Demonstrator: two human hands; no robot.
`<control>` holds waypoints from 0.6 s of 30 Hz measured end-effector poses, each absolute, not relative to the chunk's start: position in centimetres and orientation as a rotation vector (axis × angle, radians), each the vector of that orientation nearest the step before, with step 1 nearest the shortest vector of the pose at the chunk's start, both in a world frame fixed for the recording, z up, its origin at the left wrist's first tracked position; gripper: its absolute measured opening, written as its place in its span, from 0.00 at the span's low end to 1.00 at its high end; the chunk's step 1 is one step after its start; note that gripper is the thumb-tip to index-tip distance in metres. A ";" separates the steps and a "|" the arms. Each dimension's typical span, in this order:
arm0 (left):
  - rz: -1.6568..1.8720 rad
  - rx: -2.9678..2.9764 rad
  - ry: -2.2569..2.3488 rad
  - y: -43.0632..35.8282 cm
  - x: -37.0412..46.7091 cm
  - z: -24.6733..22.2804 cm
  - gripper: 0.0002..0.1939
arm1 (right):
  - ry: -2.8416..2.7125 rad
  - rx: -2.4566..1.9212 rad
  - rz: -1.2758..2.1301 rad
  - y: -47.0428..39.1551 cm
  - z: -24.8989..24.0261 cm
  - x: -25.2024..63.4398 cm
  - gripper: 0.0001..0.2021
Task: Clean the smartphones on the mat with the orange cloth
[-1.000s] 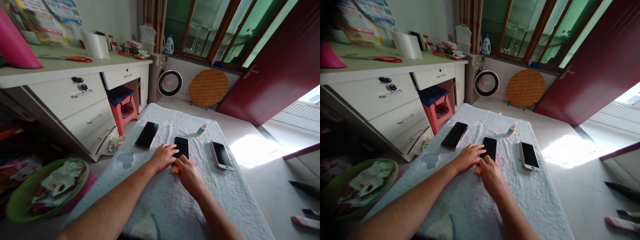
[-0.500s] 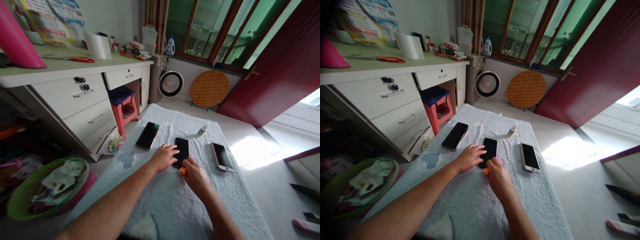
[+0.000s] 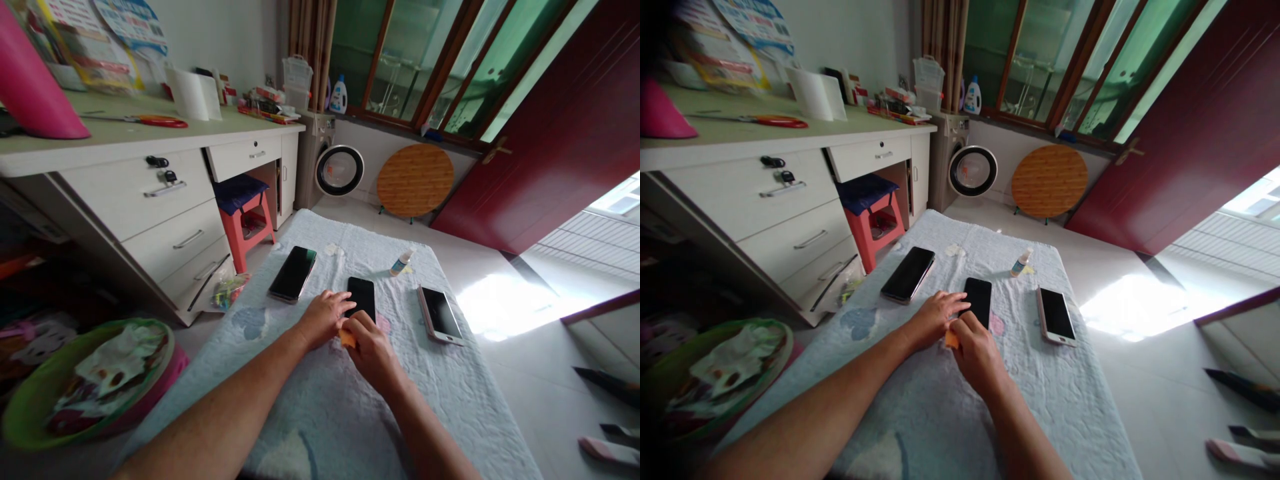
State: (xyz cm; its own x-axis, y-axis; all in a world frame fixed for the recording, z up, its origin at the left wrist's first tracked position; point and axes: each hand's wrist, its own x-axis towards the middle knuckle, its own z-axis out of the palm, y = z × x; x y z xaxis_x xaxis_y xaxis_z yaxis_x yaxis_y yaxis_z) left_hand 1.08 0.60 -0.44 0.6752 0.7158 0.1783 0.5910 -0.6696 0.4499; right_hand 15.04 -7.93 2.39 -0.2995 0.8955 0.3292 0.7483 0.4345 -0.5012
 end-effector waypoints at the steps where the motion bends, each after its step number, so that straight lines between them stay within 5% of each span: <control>1: 0.511 2.531 1.039 0.5 1.1 -0.6 0.20 | -2.064 -1.365 0.308 -7.9 2.6 15.5 0.11; 6: 0.609 2.492 1.174 -0.3 1.4 -0.3 0.21 | -1.814 -1.470 0.141 -7.3 2.7 18.1 0.14; 9: 0.602 2.460 1.372 -0.9 1.5 0.6 0.13 | -1.824 -1.564 0.176 -6.9 2.2 19.0 0.13; 18: 0.448 2.276 1.539 -1.8 1.9 1.5 0.13 | -1.802 -1.687 0.370 -6.0 0.7 20.2 0.10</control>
State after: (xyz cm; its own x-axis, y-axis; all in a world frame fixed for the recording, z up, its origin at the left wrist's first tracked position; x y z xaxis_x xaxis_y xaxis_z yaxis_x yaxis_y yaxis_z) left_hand 1.88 -1.76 1.46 0.3576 0.9319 0.0611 0.8192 -0.3444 0.4586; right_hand 20.24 -5.96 0.69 0.0228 0.9669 0.2541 0.7887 0.1387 -0.5989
